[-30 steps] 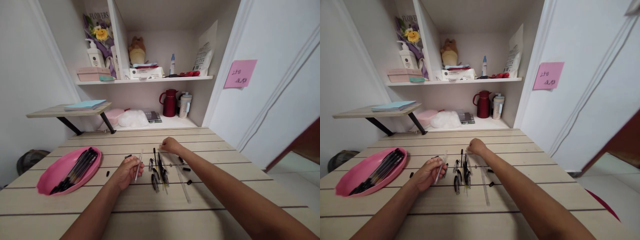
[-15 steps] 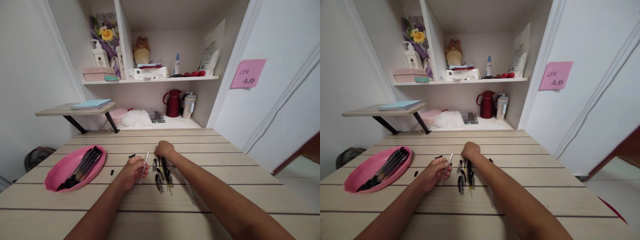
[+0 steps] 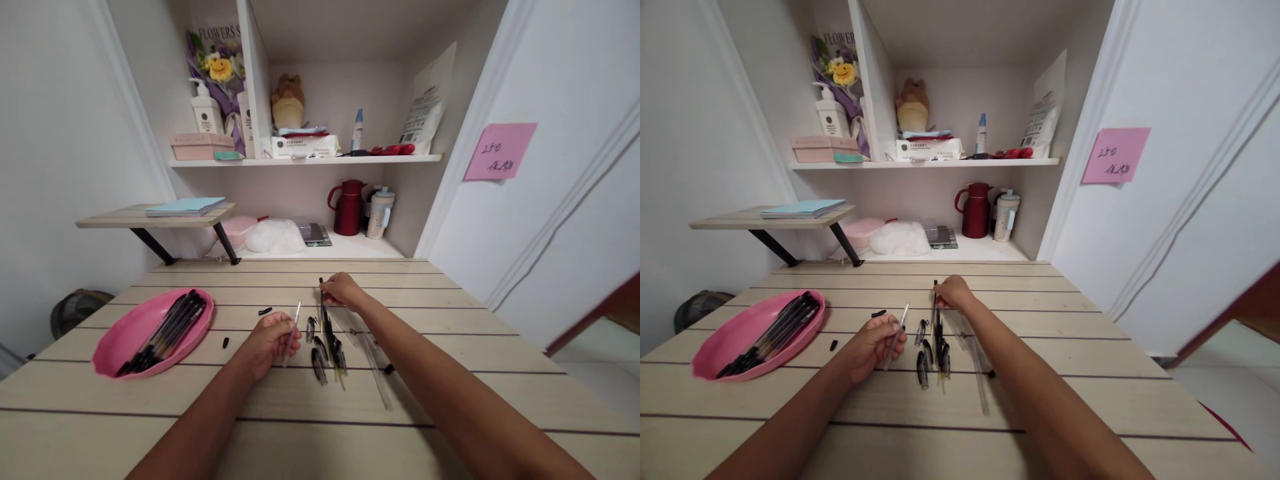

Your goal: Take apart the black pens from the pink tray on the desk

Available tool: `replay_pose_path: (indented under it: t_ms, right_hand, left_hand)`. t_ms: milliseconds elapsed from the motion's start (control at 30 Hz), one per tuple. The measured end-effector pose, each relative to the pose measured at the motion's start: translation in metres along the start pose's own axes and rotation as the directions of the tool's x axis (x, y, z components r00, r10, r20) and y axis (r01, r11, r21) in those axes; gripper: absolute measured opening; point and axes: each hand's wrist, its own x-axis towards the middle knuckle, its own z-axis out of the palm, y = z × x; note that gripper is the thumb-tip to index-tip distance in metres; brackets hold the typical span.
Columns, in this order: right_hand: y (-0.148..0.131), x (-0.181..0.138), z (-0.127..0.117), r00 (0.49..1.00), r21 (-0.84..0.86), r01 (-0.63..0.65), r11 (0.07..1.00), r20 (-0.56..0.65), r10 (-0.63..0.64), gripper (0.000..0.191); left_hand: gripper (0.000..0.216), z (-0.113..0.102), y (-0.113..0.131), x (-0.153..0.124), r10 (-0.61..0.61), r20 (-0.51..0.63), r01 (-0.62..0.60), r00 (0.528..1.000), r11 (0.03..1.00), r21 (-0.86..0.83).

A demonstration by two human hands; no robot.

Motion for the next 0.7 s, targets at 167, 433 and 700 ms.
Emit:
replay_pose_path:
  t_ms: [167, 433, 700]
  right_hand:
    - [0.008, -0.006, -0.001, 0.997, 0.345, -0.039, 0.938, 0.073, 0.015, 0.013]
    - [0.012, -0.016, -0.006, 0.989, 0.636, -0.064, 0.769, 0.143, -0.035, 0.009]
    - [0.006, -0.029, -0.014, 0.987, 0.768, -0.021, 0.640, 0.119, -0.111, 0.010]
  left_hand:
    - [0.017, 0.000, -0.002, 0.001, -0.009, -0.007, 0.009, 1.000, 1.000, 0.012]
    - [0.016, 0.001, -0.002, 0.000, 0.012, 0.014, -0.013, 1.000, 1.000, 0.020]
    - [0.020, 0.007, 0.001, -0.003, 0.011, -0.004, -0.010, 1.000, 0.999, 0.049]
